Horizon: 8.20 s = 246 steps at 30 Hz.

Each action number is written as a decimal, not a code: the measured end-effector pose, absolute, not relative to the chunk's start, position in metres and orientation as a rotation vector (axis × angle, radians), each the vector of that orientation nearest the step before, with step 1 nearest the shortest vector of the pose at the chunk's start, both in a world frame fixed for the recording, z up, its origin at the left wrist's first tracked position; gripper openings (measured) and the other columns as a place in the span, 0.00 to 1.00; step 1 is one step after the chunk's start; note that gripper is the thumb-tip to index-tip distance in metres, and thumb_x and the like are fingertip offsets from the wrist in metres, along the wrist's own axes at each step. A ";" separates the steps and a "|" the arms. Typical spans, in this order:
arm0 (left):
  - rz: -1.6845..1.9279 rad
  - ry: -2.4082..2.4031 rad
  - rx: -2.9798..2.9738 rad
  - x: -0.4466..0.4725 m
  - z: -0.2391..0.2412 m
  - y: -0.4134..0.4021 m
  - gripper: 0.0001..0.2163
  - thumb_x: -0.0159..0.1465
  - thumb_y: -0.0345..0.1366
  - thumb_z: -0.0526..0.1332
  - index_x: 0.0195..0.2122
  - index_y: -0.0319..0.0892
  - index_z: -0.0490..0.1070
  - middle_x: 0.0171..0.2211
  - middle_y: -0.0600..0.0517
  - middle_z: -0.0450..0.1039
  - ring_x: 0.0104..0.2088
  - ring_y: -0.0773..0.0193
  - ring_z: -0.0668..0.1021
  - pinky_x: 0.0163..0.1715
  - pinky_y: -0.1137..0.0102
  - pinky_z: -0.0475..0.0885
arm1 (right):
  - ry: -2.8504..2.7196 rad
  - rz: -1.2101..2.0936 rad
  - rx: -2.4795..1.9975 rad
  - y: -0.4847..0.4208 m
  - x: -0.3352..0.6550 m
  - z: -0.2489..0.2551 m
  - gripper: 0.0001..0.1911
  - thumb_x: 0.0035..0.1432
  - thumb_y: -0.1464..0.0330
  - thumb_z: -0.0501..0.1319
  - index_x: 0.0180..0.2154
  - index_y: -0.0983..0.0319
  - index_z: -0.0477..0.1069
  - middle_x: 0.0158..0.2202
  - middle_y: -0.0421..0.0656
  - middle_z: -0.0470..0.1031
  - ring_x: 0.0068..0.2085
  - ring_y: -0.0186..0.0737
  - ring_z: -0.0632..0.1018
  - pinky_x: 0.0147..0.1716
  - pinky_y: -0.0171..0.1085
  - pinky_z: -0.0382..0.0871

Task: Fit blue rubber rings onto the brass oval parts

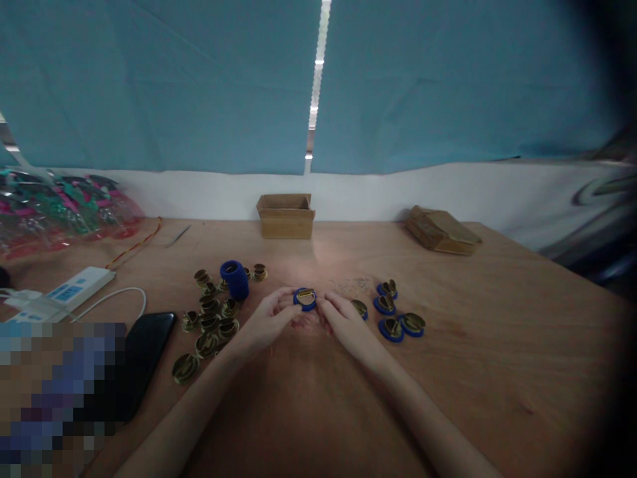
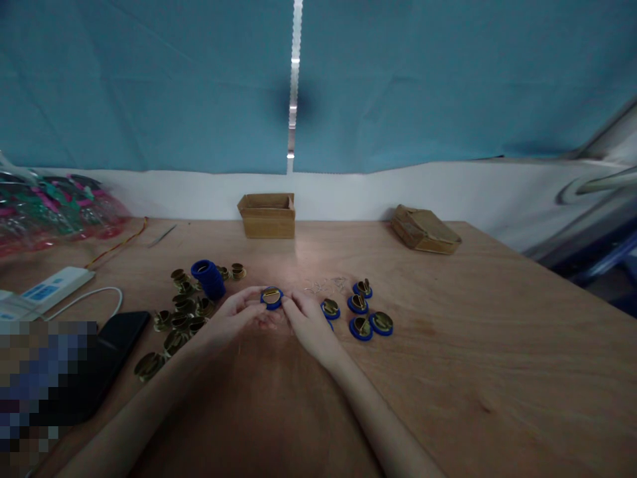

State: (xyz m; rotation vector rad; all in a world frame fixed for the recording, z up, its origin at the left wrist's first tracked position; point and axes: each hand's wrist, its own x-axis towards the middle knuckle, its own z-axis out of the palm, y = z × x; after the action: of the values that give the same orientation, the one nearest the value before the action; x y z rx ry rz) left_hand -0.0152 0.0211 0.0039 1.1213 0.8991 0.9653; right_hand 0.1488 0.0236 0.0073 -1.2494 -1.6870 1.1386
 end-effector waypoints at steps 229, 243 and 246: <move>1.079 1.493 2.019 -0.013 -0.009 0.006 0.21 0.57 0.37 0.62 0.52 0.43 0.64 0.47 0.47 0.74 0.47 0.57 0.76 0.47 0.63 0.71 | -1.895 0.847 -1.197 0.013 0.144 0.005 0.10 0.63 0.65 0.52 0.31 0.62 0.65 0.24 0.38 0.64 0.26 0.34 0.66 0.25 0.33 0.56; 1.053 1.484 2.130 -0.013 -0.002 0.003 0.11 0.56 0.37 0.62 0.41 0.43 0.68 0.38 0.50 0.76 0.39 0.60 0.77 0.41 0.66 0.70 | -1.498 1.204 -1.174 0.016 0.143 0.007 0.14 0.61 0.56 0.53 0.31 0.61 0.62 0.21 0.34 0.62 0.20 0.30 0.64 0.19 0.30 0.56; 0.976 1.514 2.152 -0.015 -0.003 0.003 0.12 0.55 0.36 0.63 0.40 0.43 0.69 0.38 0.50 0.76 0.40 0.58 0.77 0.41 0.66 0.70 | -1.687 0.895 -1.237 0.010 0.140 0.008 0.11 0.59 0.59 0.57 0.34 0.60 0.63 0.22 0.34 0.63 0.24 0.32 0.67 0.24 0.31 0.58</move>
State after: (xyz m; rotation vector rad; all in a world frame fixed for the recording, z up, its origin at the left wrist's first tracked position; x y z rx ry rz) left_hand -0.0145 0.0031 -0.0033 2.1524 1.5142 0.9759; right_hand 0.1396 0.0105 0.0084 -1.2371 -1.6866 0.8951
